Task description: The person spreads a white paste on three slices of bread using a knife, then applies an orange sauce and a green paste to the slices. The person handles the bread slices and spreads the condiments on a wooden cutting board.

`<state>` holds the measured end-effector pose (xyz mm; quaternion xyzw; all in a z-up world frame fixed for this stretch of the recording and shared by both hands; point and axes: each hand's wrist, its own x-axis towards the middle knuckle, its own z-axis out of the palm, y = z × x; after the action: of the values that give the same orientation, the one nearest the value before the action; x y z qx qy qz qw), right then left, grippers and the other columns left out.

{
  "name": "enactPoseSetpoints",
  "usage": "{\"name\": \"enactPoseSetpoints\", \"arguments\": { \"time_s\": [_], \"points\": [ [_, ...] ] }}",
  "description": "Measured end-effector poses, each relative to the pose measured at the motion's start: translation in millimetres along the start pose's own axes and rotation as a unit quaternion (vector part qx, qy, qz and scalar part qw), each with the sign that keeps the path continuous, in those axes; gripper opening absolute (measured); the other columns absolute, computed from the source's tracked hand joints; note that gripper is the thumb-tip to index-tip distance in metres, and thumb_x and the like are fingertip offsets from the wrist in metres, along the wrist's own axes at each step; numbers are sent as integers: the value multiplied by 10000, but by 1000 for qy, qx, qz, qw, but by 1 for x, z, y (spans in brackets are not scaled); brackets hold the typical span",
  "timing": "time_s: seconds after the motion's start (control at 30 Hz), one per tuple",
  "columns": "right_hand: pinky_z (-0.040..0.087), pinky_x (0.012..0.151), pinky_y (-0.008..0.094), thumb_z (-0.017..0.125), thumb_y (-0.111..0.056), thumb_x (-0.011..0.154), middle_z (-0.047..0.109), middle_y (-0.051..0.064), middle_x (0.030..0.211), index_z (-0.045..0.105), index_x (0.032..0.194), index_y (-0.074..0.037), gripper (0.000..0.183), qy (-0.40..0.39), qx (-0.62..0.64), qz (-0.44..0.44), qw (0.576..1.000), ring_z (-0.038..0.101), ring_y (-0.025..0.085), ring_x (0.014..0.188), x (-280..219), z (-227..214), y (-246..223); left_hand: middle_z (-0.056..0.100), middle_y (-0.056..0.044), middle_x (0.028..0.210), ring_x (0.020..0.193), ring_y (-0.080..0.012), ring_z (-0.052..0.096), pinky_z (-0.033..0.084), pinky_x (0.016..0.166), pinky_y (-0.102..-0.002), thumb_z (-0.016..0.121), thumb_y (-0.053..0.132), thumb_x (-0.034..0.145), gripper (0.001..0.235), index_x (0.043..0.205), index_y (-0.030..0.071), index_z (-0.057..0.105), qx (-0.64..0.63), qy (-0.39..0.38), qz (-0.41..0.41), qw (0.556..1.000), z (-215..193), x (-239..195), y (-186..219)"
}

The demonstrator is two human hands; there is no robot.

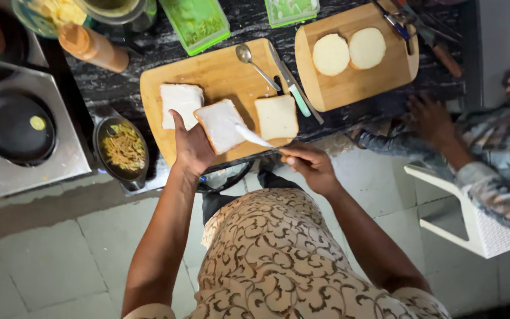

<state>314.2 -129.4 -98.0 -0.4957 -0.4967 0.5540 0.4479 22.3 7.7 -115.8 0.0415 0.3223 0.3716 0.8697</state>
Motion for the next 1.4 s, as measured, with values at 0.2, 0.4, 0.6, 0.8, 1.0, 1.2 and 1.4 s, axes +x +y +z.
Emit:
{"name": "enactPoseSetpoints", "arguments": {
  "time_s": [0.2, 0.4, 0.6, 0.8, 1.0, 1.2, 1.4],
  "points": [
    [475, 697, 267, 647, -13, 1016, 684, 91, 1040, 682, 1286, 33, 276, 38, 90, 42, 994, 572, 115, 803, -11, -63, 38, 537, -168, 1477, 1325, -313, 543, 470, 1025, -527, 323, 872, 801, 1076, 1519, 75, 406, 207, 247, 98, 942, -20, 28, -22],
    [444, 706, 295, 610, 10, 1029, 688, 117, 1040, 655, 1324, 18, 299, 108, 238, 80, 962, 519, 132, 779, -17, -99, 72, 694, -141, 941, 824, -290, 634, 514, 756, -447, 603, 518, 964, 529, 1148, 24, 646, 472, 372, 175, 780, -23, 13, -127],
    [419, 681, 306, 608, 9, 1033, 691, 130, 1037, 656, 1333, 15, 304, 76, 316, 63, 943, 524, 149, 757, -12, -95, 78, 693, -163, 1069, 998, -398, 628, 511, 871, -494, 874, 519, 745, 648, 1113, 36, 647, 689, 369, 229, 580, 36, 56, -152],
    [407, 652, 309, 599, 13, 1026, 690, 131, 1025, 651, 1329, 18, 307, 66, 335, 65, 938, 526, 151, 747, -10, -95, 76, 661, -127, 1071, 1019, -377, 600, 482, 846, -535, 926, 405, 637, 580, 1024, 67, 658, 705, 387, 231, 548, 59, 67, -149],
    [401, 662, 303, 575, 24, 1035, 674, 129, 1039, 644, 1337, 32, 310, 84, 334, 88, 935, 510, 149, 751, -12, -99, 75, 633, -141, 928, 831, -314, 619, 530, 749, -412, 973, 199, 704, 468, 922, 8, 606, 601, 345, 209, 690, 54, 72, -152],
    [412, 683, 308, 576, 38, 1046, 666, 140, 1047, 648, 1339, 39, 302, 57, 302, 45, 950, 507, 142, 767, -11, -102, 55, 690, -84, 1123, 1029, -178, 687, 631, 829, -313, 831, -61, 652, 708, 1276, 67, 521, 268, 140, 158, 940, 56, 60, -135],
    [469, 732, 317, 633, 23, 1036, 690, 188, 1109, 670, 1311, 27, 278, -51, 266, -39, 962, 576, 160, 840, -7, -101, -6, 647, -197, 1269, 1154, -345, 662, 578, 987, -485, 772, -79, 735, 718, 1397, -27, 498, 82, -3, 44, 996, 30, -2, -104]
  ]
}}
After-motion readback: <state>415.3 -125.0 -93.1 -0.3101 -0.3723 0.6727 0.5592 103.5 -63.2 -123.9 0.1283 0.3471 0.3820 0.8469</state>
